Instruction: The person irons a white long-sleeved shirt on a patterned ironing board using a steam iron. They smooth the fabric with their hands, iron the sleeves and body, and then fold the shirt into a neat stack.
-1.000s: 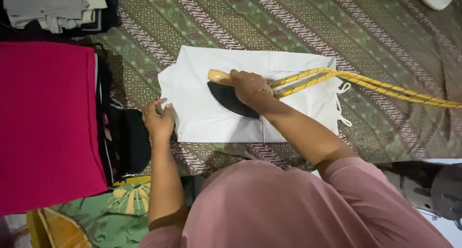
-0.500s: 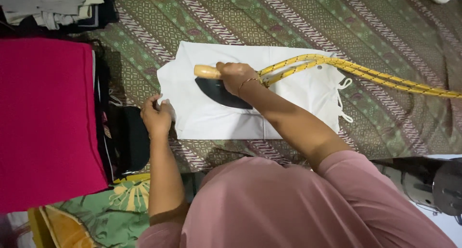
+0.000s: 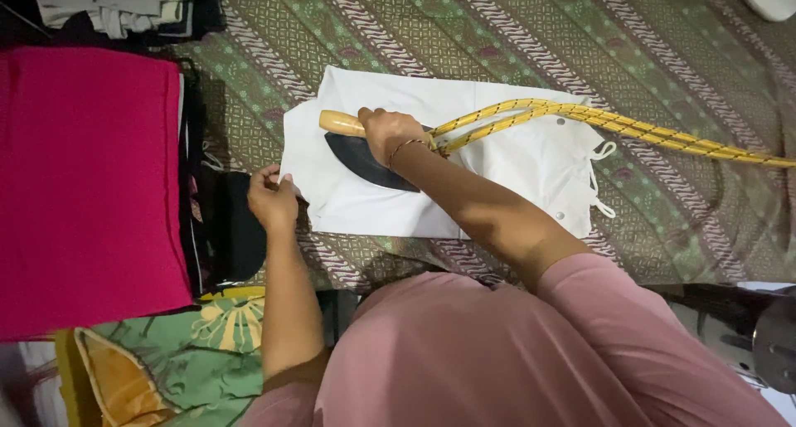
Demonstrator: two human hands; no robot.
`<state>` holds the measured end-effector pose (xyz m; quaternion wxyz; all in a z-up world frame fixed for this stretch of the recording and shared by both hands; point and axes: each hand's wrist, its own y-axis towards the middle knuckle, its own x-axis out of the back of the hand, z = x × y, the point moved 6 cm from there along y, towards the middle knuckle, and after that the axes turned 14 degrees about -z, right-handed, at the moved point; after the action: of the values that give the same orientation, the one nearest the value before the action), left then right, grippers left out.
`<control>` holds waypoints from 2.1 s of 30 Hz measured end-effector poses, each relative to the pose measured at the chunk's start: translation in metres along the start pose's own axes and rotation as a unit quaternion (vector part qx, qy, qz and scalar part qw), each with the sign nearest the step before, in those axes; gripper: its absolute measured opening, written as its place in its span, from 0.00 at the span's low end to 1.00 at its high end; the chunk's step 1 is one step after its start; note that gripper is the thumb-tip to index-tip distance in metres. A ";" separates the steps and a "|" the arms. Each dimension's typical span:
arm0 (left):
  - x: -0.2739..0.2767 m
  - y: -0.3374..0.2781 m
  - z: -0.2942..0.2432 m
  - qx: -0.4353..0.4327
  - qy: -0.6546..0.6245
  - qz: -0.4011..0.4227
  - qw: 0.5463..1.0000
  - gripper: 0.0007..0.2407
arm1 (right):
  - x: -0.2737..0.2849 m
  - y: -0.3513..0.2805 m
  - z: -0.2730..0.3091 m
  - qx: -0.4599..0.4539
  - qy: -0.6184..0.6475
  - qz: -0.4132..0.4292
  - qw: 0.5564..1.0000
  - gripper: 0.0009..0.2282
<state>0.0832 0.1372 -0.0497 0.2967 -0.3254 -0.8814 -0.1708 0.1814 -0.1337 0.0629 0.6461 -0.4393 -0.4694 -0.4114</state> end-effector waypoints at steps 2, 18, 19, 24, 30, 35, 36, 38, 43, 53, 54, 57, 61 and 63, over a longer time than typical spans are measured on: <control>0.008 -0.004 -0.011 0.016 -0.051 -0.049 0.997 0.11 | 0.008 -0.009 0.007 0.014 0.022 -0.021 0.999 0.17; 0.037 -0.060 -0.010 0.044 0.075 0.219 0.972 0.36 | 0.027 -0.012 -0.055 0.032 0.036 -0.090 0.995 0.16; 0.036 -0.061 -0.012 0.029 0.075 0.222 0.972 0.35 | 0.039 -0.020 -0.072 0.028 0.069 -0.116 0.990 0.17; 0.028 -0.060 -0.007 -0.027 -0.028 0.175 0.984 0.27 | 0.073 -0.045 -0.156 -0.014 -0.016 -0.140 0.990 0.12; 0.030 -0.060 -0.008 0.057 -0.086 0.164 0.981 0.34 | 0.084 -0.056 -0.216 -0.079 -0.076 -0.143 0.984 0.19; 0.035 -0.068 -0.036 0.031 -0.150 0.241 0.958 0.27 | 0.080 -0.035 -0.206 -0.076 -0.033 -0.141 0.987 0.20; 0.033 -0.072 -0.028 0.033 -0.148 0.239 0.959 0.27 | 0.066 -0.022 -0.207 -0.073 -0.032 -0.139 0.987 0.20; 0.027 -0.072 -0.013 0.052 -0.079 0.210 0.973 0.26 | 0.041 0.011 -0.201 -0.003 -0.038 -0.122 0.992 0.11; 0.027 -0.068 -0.007 0.074 -0.102 0.211 0.969 0.26 | 0.064 0.020 -0.102 0.096 -0.051 -0.126 0.986 0.12; 0.014 -0.066 0.016 0.079 -0.142 0.192 0.968 0.24 | 0.071 0.075 -0.032 0.245 0.015 -0.319 0.915 0.05; 0.015 -0.067 0.013 0.078 -0.140 0.196 0.967 0.24 | 0.065 0.088 -0.033 0.241 0.015 -0.318 0.917 0.05; 0.016 -0.068 0.008 0.078 -0.148 0.205 0.964 0.25 | 0.033 0.129 -0.035 0.191 -0.016 -0.224 0.956 0.03; 0.023 -0.065 -0.002 0.115 -0.172 0.220 0.953 0.24 | 0.029 0.141 -0.035 0.093 0.029 -0.226 0.969 0.07; 0.028 -0.066 -0.004 0.137 -0.174 0.246 0.944 0.23 | 0.031 0.135 -0.036 0.049 0.068 -0.183 0.980 0.09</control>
<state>0.0230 0.1001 -0.0365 0.2135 -0.5129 -0.8266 0.0895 0.3246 -0.1343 0.0623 0.6112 -0.2847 -0.5160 -0.5283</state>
